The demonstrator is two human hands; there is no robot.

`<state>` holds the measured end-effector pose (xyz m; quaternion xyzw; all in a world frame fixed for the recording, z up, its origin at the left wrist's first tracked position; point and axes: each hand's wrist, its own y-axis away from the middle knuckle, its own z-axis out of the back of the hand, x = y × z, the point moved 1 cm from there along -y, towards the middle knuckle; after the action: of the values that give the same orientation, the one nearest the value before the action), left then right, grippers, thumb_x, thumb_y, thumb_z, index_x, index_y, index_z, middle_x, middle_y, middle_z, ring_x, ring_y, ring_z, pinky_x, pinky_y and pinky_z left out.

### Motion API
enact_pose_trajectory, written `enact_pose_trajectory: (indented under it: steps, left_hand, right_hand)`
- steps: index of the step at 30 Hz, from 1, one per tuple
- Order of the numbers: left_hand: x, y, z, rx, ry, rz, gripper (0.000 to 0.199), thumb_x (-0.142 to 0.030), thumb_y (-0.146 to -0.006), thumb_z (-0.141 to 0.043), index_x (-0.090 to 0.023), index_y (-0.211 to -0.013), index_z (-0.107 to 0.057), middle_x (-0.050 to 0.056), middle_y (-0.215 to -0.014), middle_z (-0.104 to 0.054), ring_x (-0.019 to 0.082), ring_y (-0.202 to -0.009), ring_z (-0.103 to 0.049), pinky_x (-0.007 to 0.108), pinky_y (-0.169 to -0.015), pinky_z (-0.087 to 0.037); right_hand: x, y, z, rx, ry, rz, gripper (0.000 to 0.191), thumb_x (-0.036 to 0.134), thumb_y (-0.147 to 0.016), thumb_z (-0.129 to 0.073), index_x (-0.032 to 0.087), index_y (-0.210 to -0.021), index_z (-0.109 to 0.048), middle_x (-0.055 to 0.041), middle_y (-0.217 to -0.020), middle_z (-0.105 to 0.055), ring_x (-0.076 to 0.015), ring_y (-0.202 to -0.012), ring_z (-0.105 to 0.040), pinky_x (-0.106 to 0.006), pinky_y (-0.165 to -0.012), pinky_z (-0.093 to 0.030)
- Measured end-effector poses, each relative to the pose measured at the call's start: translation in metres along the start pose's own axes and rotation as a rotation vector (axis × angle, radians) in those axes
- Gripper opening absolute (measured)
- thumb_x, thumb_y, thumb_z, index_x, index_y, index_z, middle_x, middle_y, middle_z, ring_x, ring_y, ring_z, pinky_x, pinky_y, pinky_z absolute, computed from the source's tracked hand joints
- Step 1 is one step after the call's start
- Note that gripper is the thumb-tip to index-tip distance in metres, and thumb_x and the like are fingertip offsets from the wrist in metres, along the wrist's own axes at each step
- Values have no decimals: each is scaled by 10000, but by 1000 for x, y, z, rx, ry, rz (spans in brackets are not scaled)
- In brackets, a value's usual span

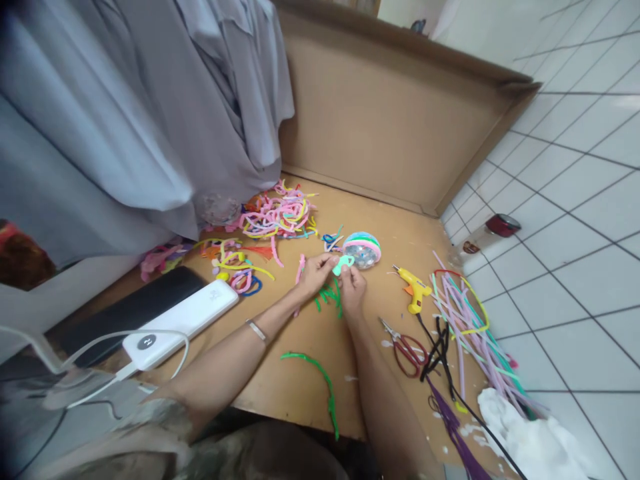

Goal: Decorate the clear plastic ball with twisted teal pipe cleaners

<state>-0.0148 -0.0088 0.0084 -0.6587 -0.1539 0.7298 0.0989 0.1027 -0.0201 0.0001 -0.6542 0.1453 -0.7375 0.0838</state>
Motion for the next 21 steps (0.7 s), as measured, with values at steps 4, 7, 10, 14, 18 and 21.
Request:
enact_pose_trajectory:
  steps: [4,7,10,14,18,21]
  left_hand:
    - [1,0,0,-18,52,3,375,-468,-860,-479,-161,-658,-555,-11,-632,-554,125,-641,-496,243,-650,-412]
    - [-1,-1,0,-40,111,9,375,-503,-852,-492,-157,-763,-605,16,-737,-629,141,-723,-556,254,-719,-449]
    - [-4,-1,0,-58,156,0,385,-515,-855,-504,-154,-872,-635,53,-879,-683,168,-870,-609,270,-813,-470]
    - [-6,-1,1,-57,147,6,335,-458,-856,-541,-150,-881,-673,73,-952,-711,180,-907,-633,283,-840,-481]
    - [-5,-1,0,-75,122,-8,304,-423,-843,-564,-142,-824,-681,54,-849,-705,165,-805,-625,275,-765,-487]
    - [-4,-2,0,-91,101,-19,298,-411,-847,-550,-144,-805,-676,46,-811,-692,154,-764,-606,264,-721,-479]
  right_hand:
    - [-1,-1,1,7,12,8,420,550,-829,-530,209,-596,-453,61,-512,-422,-93,-492,-382,-235,-504,-323]
    - [-1,-1,1,14,24,8,420,544,-823,-532,210,-586,-445,61,-512,-414,-94,-496,-371,-234,-497,-308]
    - [1,0,1,32,38,14,417,532,-828,-528,207,-581,-445,57,-514,-414,-94,-496,-364,-237,-500,-300]
    - [6,0,-1,64,62,57,402,513,-829,-525,206,-579,-456,49,-528,-407,-105,-528,-363,-247,-522,-301]
    - [9,0,-1,81,68,94,405,518,-829,-527,206,-580,-457,47,-540,-400,-112,-548,-368,-251,-538,-302]
    - [9,1,-1,90,53,72,426,529,-856,-503,207,-582,-450,48,-536,-412,-108,-530,-379,-250,-537,-307]
